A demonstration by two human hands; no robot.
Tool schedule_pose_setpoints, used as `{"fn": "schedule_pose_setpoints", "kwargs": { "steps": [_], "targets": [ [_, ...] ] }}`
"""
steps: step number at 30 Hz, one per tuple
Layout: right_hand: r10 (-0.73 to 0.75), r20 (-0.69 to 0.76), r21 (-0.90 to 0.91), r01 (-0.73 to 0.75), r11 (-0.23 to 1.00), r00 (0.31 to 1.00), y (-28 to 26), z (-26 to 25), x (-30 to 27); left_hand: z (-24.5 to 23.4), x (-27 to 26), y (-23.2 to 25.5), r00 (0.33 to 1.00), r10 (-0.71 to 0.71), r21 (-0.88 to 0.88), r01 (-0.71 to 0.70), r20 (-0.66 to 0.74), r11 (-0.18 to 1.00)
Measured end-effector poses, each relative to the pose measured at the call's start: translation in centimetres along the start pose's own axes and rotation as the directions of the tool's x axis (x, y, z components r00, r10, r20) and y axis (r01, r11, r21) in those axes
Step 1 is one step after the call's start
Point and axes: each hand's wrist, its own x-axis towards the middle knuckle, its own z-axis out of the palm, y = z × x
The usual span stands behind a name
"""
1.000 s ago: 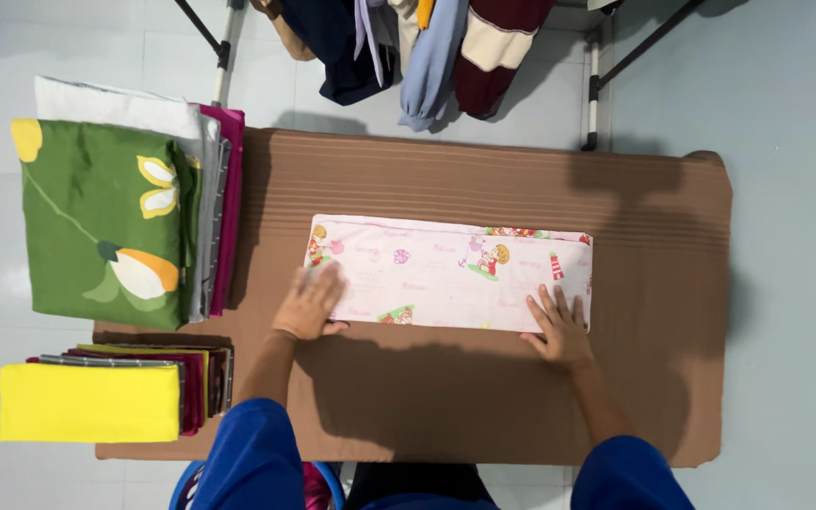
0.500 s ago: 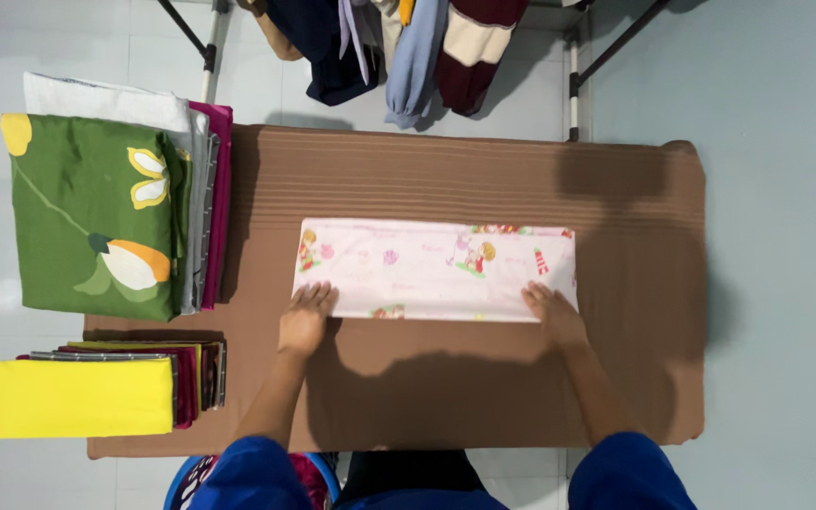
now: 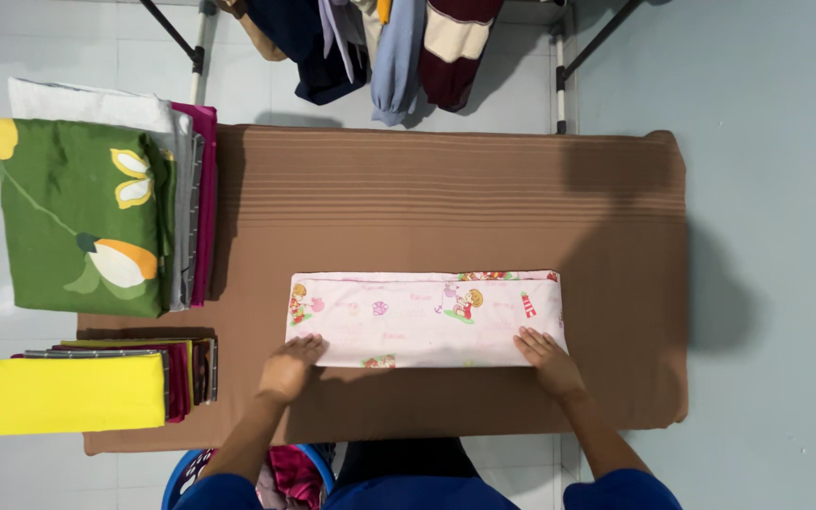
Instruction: The person folds a yellow towel, a pink patterned towel, and a floral-patterned towel on a brown table. Each towel is smoothed, folded into a compact rectangle, and stacked on the table.
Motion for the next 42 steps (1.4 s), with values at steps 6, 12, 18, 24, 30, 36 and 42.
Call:
{"fn": "schedule_pose_setpoints", "kwargs": {
  "steps": [6, 12, 18, 24, 30, 36, 42],
  "targets": [
    [0.011, 0.133, 0.327, -0.054, 0.944, 0.991, 4.4, -1.5, 3.1, -1.8, 2.7, -3.1, 0.923, -0.372, -0.488, 0.368, 0.094, 0.791],
    [0.099, 0.402, 0.516, -0.315, 0.797, 0.91, 8.0, -3.1, 8.9, -1.1, 6.3, -5.6, 0.766, -0.596, -0.631, 0.59, 0.242, 0.503],
    [0.485, 0.329, 0.562, -0.581, 0.589, 0.81, 8.5, -4.0, 7.6, -0.4, 6.3, -4.1, 0.692, -0.722, -0.837, 0.413, 0.031, 0.36],
    [0.65, 0.041, 0.851, -0.367, 0.375, 0.759, 7.0, -1.3, 7.0, 0.2, 8.1, -2.3, 0.612, -0.741, -0.716, 0.384, -0.276, 0.584],
    [0.621, -0.31, 0.553, -0.395, 0.734, 0.72, 7.1, 0.2, 8.5, -0.1, 10.2, -1.8, 0.56, -0.778, -0.474, 0.623, -0.286, 0.622],
    [0.681, -0.344, 0.294, -0.615, 0.732, 0.646, 7.3, 0.9, 9.6, 1.1, 11.1, -2.1, 0.554, -0.792, -0.207, 0.769, -0.255, 0.605],
    [0.754, -0.396, 0.14, -0.777, 0.613, 0.523, 7.3, 1.7, 10.4, 1.5, 11.8, -2.6, 0.595, -0.759, -0.032, 0.781, -0.266, 0.623]
  ]
}}
